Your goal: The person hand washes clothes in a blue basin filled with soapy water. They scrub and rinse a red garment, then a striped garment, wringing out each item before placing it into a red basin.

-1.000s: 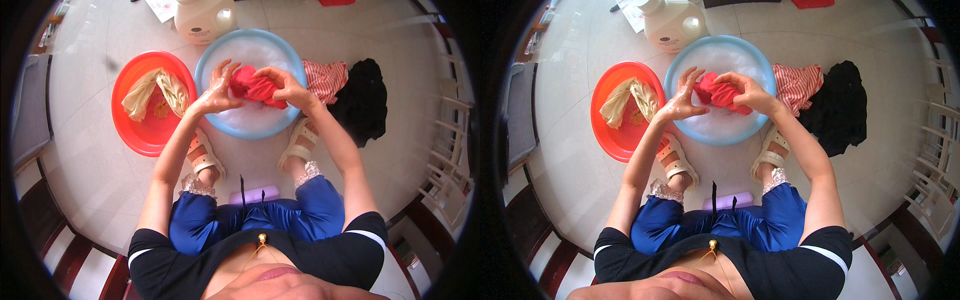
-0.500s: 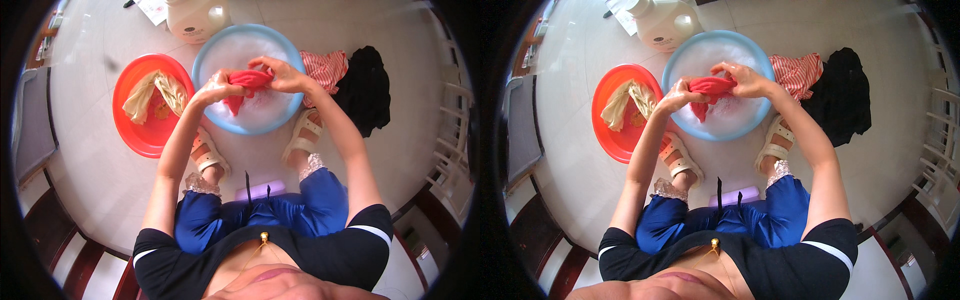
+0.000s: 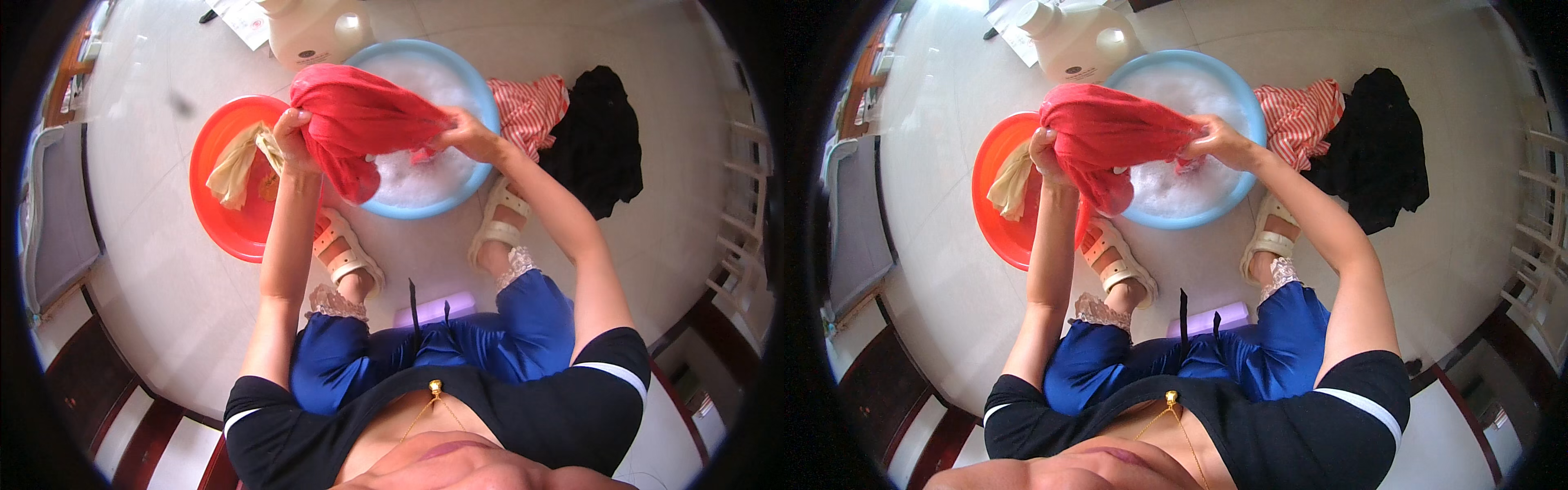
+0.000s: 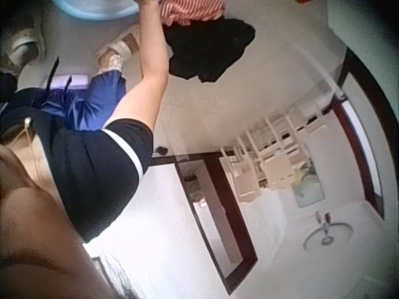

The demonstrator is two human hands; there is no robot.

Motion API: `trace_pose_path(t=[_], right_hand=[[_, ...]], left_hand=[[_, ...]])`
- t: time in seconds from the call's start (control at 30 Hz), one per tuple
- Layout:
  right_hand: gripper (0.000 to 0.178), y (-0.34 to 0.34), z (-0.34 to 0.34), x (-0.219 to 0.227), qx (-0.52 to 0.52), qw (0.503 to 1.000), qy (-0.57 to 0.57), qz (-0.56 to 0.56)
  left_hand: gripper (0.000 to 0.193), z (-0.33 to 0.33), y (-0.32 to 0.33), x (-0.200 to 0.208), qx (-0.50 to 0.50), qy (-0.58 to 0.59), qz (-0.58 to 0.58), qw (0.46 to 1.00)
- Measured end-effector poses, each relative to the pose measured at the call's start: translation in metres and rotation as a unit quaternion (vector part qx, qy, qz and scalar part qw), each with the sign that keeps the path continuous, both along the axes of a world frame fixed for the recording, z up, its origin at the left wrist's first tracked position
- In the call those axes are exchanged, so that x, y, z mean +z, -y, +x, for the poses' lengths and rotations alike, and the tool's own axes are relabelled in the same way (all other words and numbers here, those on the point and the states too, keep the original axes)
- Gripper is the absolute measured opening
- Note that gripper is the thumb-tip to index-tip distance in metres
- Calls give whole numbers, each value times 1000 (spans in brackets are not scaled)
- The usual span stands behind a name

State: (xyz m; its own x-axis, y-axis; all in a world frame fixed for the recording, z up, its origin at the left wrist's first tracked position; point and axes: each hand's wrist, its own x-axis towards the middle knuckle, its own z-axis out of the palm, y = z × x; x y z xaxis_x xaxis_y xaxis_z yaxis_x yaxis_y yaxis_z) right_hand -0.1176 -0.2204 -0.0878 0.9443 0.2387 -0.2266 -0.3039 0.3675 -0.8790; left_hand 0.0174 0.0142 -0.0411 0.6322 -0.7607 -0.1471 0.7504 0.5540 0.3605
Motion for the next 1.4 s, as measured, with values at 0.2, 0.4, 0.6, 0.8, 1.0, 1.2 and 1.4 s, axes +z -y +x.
trace_pose_path(t=[0.2,0.4,0.6,0.8,1.0,1.2,1.4], right_hand=[[32,-4,1,57,-100,985,-17,139],[19,4,5,10,-141,985,-97,16],[38,-11,2,-91,-179,936,-144,-267],[59,-43,0,-115,-107,805,71,-579],[40,-31,11,-128,28,823,43,-565],[33,-25,22,-145,-104,905,-176,-373],[31,-27,31,-89,-186,911,-301,214]], left_hand=[[40,3,-15,-48,-45,-39,46,997],[43,-5,-4,-59,-78,25,244,966],[66,-16,14,-86,-110,256,506,816],[87,-28,27,-129,-131,552,611,552],[49,-41,49,-156,-133,576,656,469],[48,-33,56,-142,-144,514,643,548],[47,-65,63,-94,3,470,526,709]])
